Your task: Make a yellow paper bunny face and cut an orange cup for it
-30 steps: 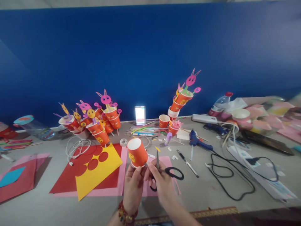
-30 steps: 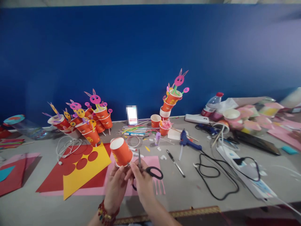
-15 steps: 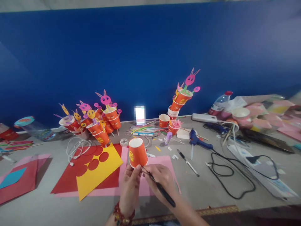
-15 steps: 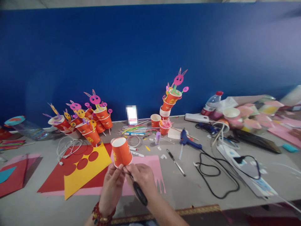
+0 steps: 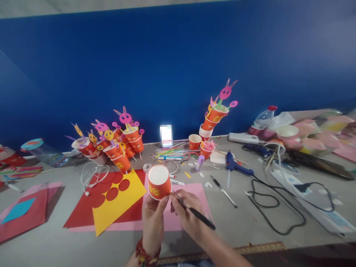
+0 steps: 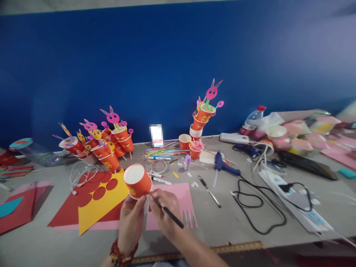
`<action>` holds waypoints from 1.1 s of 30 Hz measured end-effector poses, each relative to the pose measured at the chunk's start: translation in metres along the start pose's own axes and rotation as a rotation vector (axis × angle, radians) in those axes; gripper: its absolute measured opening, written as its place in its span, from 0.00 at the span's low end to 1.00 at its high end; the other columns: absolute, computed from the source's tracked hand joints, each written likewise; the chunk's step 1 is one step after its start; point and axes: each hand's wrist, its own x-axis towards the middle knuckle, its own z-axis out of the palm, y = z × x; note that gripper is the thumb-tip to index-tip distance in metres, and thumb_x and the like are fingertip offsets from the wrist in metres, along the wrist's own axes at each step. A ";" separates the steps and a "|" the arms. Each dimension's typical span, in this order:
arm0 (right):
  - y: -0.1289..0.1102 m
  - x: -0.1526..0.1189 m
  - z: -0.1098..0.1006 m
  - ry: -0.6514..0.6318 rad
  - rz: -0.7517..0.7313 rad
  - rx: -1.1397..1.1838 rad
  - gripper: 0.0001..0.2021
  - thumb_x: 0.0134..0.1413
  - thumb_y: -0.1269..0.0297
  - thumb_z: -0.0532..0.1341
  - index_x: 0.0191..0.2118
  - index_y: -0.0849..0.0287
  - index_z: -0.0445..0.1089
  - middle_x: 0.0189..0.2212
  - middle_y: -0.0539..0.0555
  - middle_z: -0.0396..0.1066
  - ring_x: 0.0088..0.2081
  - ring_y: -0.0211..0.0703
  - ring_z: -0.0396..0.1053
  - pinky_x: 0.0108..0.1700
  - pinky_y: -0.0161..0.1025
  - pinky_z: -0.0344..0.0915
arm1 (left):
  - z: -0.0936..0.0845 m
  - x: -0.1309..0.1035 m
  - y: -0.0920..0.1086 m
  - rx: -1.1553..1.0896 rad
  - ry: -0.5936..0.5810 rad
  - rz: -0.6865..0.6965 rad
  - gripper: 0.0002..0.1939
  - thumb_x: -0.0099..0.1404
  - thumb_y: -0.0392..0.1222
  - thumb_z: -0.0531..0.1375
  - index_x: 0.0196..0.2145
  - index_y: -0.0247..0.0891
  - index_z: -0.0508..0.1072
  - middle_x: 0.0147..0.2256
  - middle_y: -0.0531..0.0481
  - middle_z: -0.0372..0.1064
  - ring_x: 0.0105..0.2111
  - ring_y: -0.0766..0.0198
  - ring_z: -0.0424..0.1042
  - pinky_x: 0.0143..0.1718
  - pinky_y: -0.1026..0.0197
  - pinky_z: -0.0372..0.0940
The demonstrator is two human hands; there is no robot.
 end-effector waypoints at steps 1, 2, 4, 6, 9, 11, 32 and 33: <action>0.000 -0.002 0.004 0.029 0.085 0.085 0.14 0.66 0.59 0.56 0.28 0.55 0.67 0.20 0.48 0.68 0.23 0.39 0.66 0.29 0.35 0.63 | -0.002 0.000 -0.004 -0.001 -0.011 0.006 0.13 0.52 0.42 0.73 0.36 0.39 0.80 0.35 0.48 0.79 0.34 0.61 0.75 0.39 0.62 0.70; 0.000 -0.004 0.007 0.055 0.161 0.167 0.14 0.65 0.57 0.57 0.28 0.55 0.66 0.20 0.47 0.67 0.22 0.38 0.66 0.28 0.34 0.63 | -0.003 0.001 -0.007 -0.008 -0.022 0.008 0.13 0.53 0.41 0.73 0.37 0.39 0.80 0.34 0.49 0.79 0.33 0.62 0.75 0.38 0.62 0.70; -0.002 -0.004 0.009 0.115 0.265 0.304 0.13 0.63 0.54 0.59 0.30 0.56 0.66 0.21 0.47 0.69 0.22 0.38 0.66 0.26 0.34 0.64 | -0.005 0.003 -0.009 -0.039 -0.033 0.014 0.13 0.53 0.40 0.73 0.38 0.40 0.80 0.34 0.50 0.78 0.31 0.64 0.74 0.37 0.62 0.70; -0.005 -0.001 0.006 0.129 0.294 0.350 0.13 0.61 0.54 0.61 0.30 0.56 0.66 0.22 0.48 0.71 0.22 0.38 0.68 0.25 0.34 0.65 | -0.004 0.004 -0.007 -0.080 -0.030 0.017 0.13 0.52 0.40 0.73 0.36 0.40 0.80 0.33 0.50 0.78 0.30 0.64 0.73 0.34 0.63 0.70; -0.012 0.003 -0.005 0.031 0.259 0.250 0.12 0.58 0.57 0.63 0.28 0.56 0.66 0.23 0.50 0.73 0.24 0.40 0.70 0.26 0.35 0.65 | -0.002 0.005 0.000 -0.136 -0.023 -0.012 0.13 0.49 0.40 0.75 0.34 0.40 0.80 0.31 0.50 0.78 0.29 0.64 0.74 0.31 0.65 0.70; -0.015 0.005 -0.011 -0.023 0.215 0.144 0.11 0.57 0.60 0.63 0.26 0.57 0.67 0.23 0.51 0.73 0.26 0.42 0.70 0.28 0.36 0.65 | 0.000 0.004 0.004 -0.159 -0.018 -0.043 0.14 0.47 0.41 0.75 0.33 0.41 0.80 0.30 0.50 0.77 0.29 0.64 0.74 0.32 0.64 0.71; -0.021 0.002 0.019 0.094 0.489 0.715 0.14 0.54 0.53 0.64 0.26 0.55 0.66 0.18 0.48 0.67 0.21 0.39 0.64 0.24 0.33 0.62 | -0.004 0.002 -0.006 -0.193 -0.113 -0.064 0.14 0.51 0.46 0.74 0.23 0.37 0.75 0.16 0.57 0.65 0.16 0.70 0.67 0.19 0.69 0.66; -0.020 0.002 0.016 0.092 0.418 0.605 0.12 0.55 0.54 0.63 0.27 0.54 0.68 0.20 0.49 0.69 0.24 0.41 0.68 0.28 0.35 0.66 | -0.005 0.003 -0.006 -0.207 -0.084 -0.070 0.13 0.49 0.44 0.75 0.24 0.38 0.75 0.18 0.56 0.67 0.19 0.69 0.70 0.23 0.68 0.68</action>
